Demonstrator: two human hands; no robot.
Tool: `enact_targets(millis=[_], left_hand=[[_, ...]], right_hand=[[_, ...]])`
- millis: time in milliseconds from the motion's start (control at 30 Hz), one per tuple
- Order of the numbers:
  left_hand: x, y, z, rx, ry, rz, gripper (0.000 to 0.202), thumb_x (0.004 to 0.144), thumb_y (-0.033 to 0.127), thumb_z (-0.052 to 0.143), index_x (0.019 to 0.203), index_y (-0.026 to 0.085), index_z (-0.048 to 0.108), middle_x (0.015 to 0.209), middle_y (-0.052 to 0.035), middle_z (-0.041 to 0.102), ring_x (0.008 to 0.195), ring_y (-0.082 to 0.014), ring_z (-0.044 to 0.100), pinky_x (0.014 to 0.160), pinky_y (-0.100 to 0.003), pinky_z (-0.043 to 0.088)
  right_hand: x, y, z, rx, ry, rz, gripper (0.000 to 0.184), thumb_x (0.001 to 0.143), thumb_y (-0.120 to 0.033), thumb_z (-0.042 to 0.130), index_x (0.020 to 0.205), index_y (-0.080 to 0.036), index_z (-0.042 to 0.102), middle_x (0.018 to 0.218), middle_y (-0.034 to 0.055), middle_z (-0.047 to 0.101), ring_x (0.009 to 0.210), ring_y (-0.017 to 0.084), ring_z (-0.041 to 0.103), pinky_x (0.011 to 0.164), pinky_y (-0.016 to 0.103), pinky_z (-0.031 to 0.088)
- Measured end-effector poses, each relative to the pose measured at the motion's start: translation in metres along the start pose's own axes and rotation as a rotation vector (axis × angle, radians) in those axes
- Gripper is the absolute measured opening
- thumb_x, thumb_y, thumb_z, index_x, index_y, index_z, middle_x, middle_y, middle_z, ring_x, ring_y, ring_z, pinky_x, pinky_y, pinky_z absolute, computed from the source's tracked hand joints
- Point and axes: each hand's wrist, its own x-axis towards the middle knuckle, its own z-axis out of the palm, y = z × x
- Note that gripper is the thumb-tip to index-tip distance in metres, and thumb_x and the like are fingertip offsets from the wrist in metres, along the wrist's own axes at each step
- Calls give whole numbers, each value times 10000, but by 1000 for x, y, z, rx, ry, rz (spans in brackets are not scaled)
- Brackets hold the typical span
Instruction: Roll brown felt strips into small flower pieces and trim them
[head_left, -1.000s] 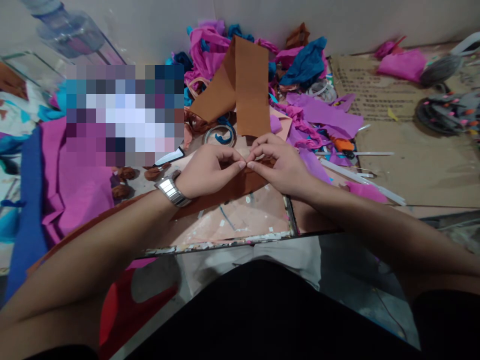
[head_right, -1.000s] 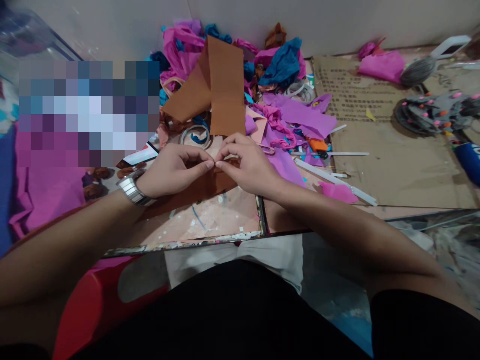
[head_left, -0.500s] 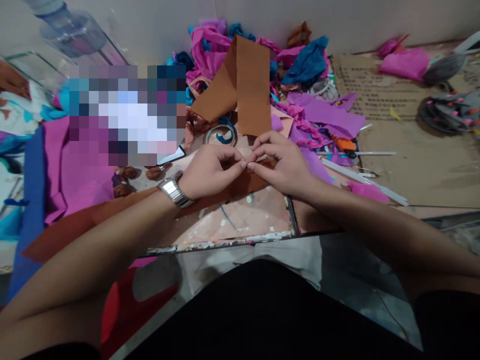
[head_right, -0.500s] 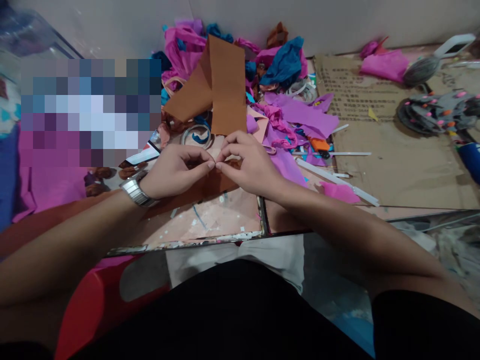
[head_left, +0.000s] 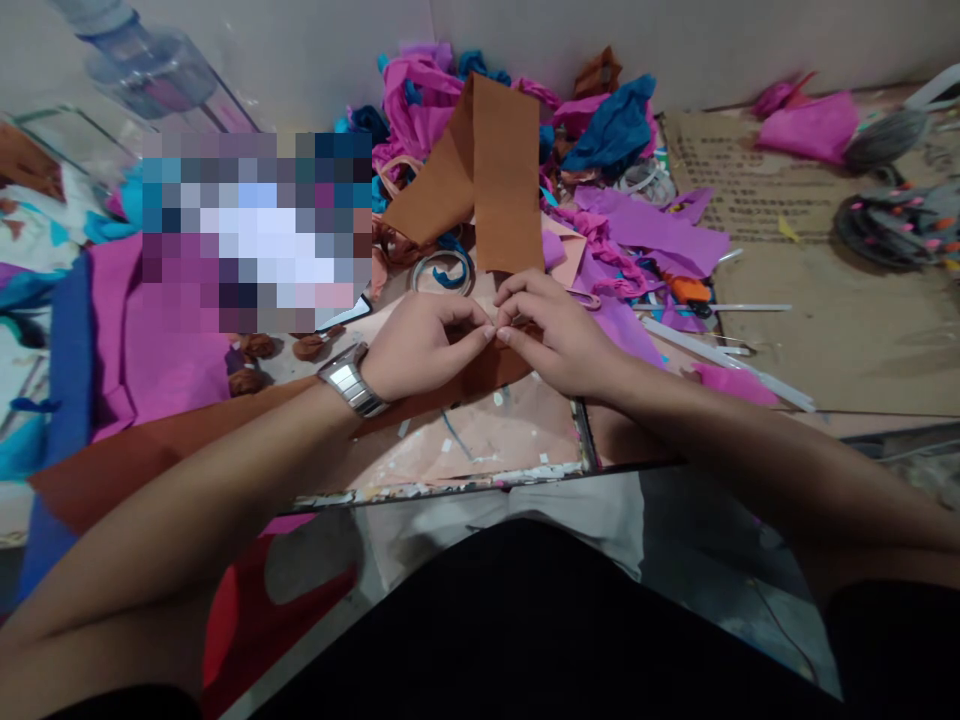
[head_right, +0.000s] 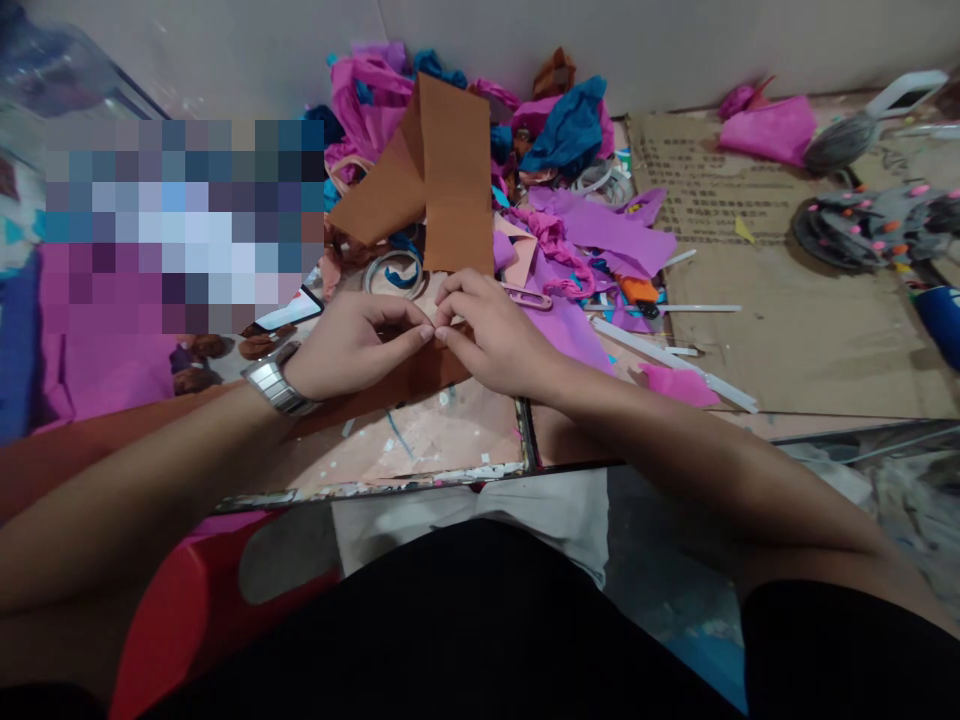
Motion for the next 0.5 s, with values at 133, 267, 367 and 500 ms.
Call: enact_targets(millis=[133, 267, 367, 500], left_hand=[[-3, 3, 1, 83, 43, 53, 248, 977, 343, 621, 902, 187, 798, 817, -22, 781, 690, -150, 640, 680, -308, 435], [-5, 3, 1, 117, 52, 97, 232, 989, 351, 616, 925, 217, 794, 843, -36, 796, 709, -179, 676, 709, -337, 469], [-6, 2, 0, 142, 42, 119, 224, 996, 369, 608, 953, 246, 790, 872, -42, 800, 726, -197, 688, 717, -354, 475], [-4, 1, 0, 122, 34, 96, 244, 997, 371, 606, 901, 235, 784, 816, -39, 783, 693, -193, 663, 701, -357, 462]], right_hand=[[2, 2, 1, 181, -9, 94, 111, 960, -264, 636, 860, -217, 637, 1114, 74, 638, 1054, 228, 635, 964, 417, 514], [4, 3, -1, 272, -84, 138, 155, 979, -285, 621, 841, -215, 628, 1091, 62, 640, 1043, 210, 628, 988, 401, 505], [4, 3, -3, 277, -139, 143, 188, 1001, -301, 587, 831, -220, 599, 1059, 52, 635, 1017, 203, 612, 975, 394, 498], [3, 3, -2, 256, -107, 145, 153, 986, -300, 610, 853, -226, 624, 1018, 45, 626, 981, 201, 612, 925, 383, 513]])
